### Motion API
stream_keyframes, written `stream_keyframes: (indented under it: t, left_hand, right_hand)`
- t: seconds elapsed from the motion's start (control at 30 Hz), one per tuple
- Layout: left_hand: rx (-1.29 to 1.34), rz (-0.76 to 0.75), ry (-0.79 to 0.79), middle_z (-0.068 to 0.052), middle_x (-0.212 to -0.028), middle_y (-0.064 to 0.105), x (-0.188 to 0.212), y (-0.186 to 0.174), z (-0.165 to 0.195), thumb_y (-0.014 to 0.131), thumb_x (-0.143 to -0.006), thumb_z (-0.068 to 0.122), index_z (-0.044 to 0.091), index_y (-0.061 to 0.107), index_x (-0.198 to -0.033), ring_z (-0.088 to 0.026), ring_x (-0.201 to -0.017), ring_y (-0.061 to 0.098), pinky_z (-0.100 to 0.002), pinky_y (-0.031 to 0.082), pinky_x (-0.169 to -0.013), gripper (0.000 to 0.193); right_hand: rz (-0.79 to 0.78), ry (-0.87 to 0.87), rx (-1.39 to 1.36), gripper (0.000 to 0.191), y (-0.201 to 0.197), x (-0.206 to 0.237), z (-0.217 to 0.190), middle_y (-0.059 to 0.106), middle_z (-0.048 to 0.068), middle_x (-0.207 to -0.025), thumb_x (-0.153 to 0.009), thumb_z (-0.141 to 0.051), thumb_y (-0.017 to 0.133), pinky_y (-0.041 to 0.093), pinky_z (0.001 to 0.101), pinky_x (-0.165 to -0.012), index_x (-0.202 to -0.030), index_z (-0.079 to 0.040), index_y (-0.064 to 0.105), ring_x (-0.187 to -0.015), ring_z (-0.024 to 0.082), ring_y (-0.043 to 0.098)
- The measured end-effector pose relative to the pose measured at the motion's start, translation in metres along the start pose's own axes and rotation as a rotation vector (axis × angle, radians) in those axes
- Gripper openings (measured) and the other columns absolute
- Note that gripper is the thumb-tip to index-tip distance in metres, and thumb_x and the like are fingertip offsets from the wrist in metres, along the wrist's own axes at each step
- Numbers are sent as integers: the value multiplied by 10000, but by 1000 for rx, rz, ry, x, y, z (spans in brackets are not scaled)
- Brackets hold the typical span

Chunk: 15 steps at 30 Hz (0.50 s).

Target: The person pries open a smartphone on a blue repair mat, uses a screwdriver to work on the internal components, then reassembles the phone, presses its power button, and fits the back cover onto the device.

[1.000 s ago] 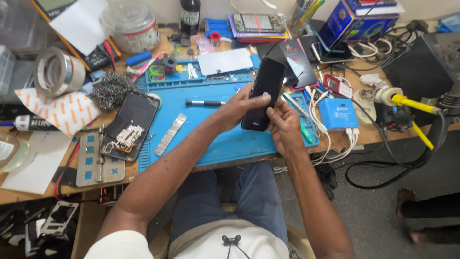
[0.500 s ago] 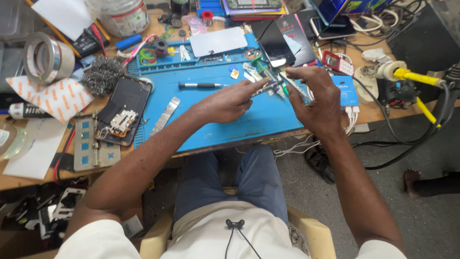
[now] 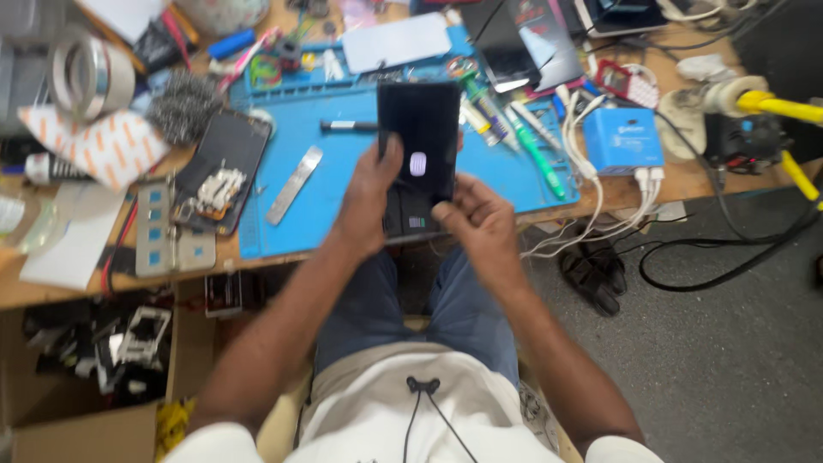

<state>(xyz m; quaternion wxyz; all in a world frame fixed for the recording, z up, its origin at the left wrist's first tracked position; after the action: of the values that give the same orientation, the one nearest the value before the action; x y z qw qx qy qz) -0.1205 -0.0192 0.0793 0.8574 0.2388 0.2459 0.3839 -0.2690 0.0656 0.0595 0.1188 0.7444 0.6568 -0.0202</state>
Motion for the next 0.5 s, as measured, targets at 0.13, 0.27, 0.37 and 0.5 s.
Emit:
stream_keyframes:
  t: [0.13, 0.27, 0.37, 0.5]
  left_hand:
    - [-54, 255, -15, -131, -1356, 539, 11, -3, -25, 528, -1125, 343, -43, 358, -1531, -217, -1230, 551, -424, 438, -1050, 585]
    - [-403, 272, 190, -132, -1586, 410, 26, -9, -1, 515, -1070, 296, 55, 255, -1628, -257, -1477, 401, -432, 294, -1239, 661]
    - [-672, 382, 275, -136, -1634, 392, 40, -15, 22, 502, -1095, 307, 60, 272, -1624, -279, -1530, 384, -438, 296, -1262, 627]
    - [-1003, 409, 304, -151, -1579, 457, 54, -16, 38, 580, -1034, 227, 63, 378, -1572, -292, -1480, 448, -447, 345, -1233, 597]
  right_hand:
    - [48, -36, 227, 339, -5, 2, -18, 770, 69, -1036, -916, -47, 778, 572, 271, -796, -1239, 22, 700, -913, 125, 691]
    - [128, -455, 910, 308, -25, -2, -53, 756, 76, -1006, -863, -33, 792, 582, 341, -763, -1167, -65, 750, -899, 223, 720]
    - [45, -714, 1180, 312, -26, -12, -60, 736, 81, -1056, -860, -16, 762, 578, 392, -789, -1164, -84, 740, -937, 272, 720]
    - [-133, -816, 1375, 390, -21, -23, -50, 724, 75, -1100, -794, -26, 735, 557, 421, -762, -1181, -74, 737, -973, 272, 711]
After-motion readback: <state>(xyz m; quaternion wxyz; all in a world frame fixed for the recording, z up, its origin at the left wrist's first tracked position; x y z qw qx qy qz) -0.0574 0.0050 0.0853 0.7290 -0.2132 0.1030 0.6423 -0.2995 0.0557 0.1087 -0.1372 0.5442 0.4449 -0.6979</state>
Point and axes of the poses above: each hand's wrist, its own x-axis away from the middle knuckle, its own y-axis out of the palm, z = x × y, the point moved 3 cm from there along -x, towards the middle knuckle
